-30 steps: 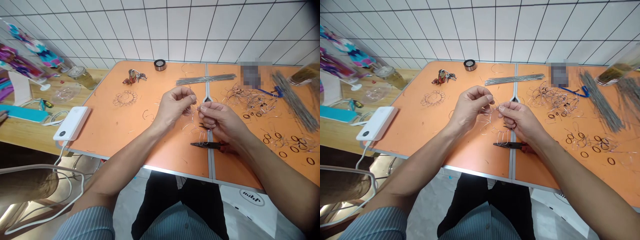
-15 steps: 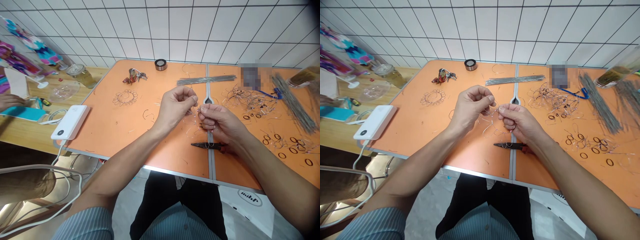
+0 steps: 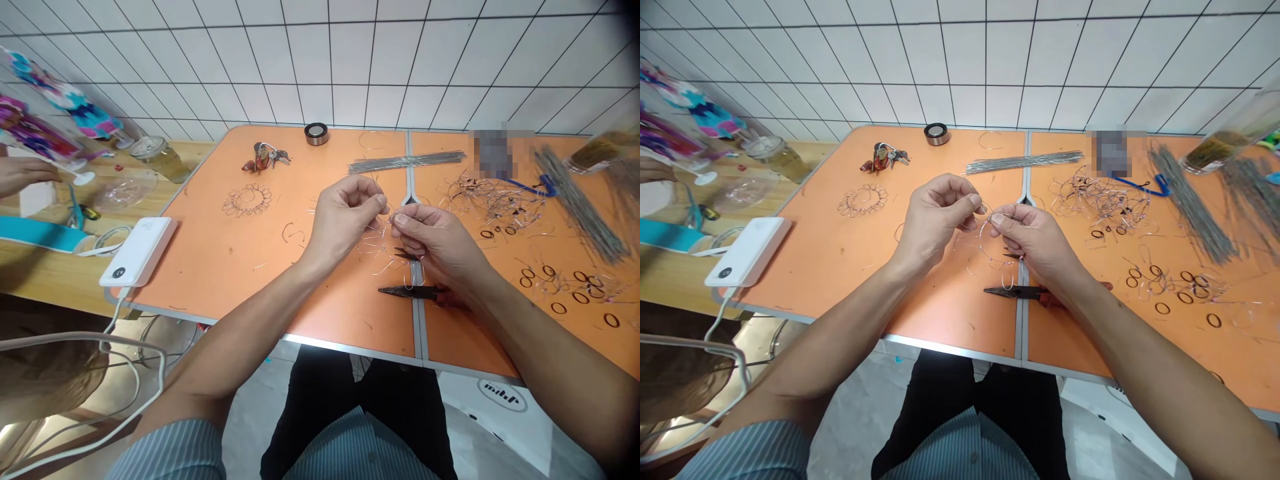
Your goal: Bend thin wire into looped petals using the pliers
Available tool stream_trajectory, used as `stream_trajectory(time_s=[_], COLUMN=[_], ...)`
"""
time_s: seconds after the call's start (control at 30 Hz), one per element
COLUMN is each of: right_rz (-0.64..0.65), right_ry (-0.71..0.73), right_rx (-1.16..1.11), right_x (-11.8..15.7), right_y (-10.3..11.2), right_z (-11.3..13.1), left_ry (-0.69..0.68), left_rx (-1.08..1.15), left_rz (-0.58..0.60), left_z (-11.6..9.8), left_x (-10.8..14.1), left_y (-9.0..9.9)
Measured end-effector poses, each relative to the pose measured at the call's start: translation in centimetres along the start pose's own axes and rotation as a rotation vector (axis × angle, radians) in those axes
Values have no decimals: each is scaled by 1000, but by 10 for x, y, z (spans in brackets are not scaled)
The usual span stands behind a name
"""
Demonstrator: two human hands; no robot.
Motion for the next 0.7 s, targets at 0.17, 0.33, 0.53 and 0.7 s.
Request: stream_trajectory(time_s=[0.17,0.33,0.53,0.7], right_rz=[-34,-36,-50,-87], right_ry=[22,22,54,73], right_rx=[1,57,174,294], right_x=[1,2,4,7], right_y=[1,1,3,2], right_z=[4,4,7,15], left_ry=[4,6,10,31], left_rx=[-20,-18,9,20], left_rz=[-1,-15,-16,-8], left_z=[1,0,-2,1], left_x=[0,1,1,-2], left_y=[-1,0,1,3])
Point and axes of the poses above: each hand's wrist, its own x-axis away from the middle knuckle, its own y-axis out of the back of the hand, z = x × y, the point moved 9 cm from there along -x, towards the middle knuckle, and after that the axes turned 5 degrees about y, right-handed, at the moved point
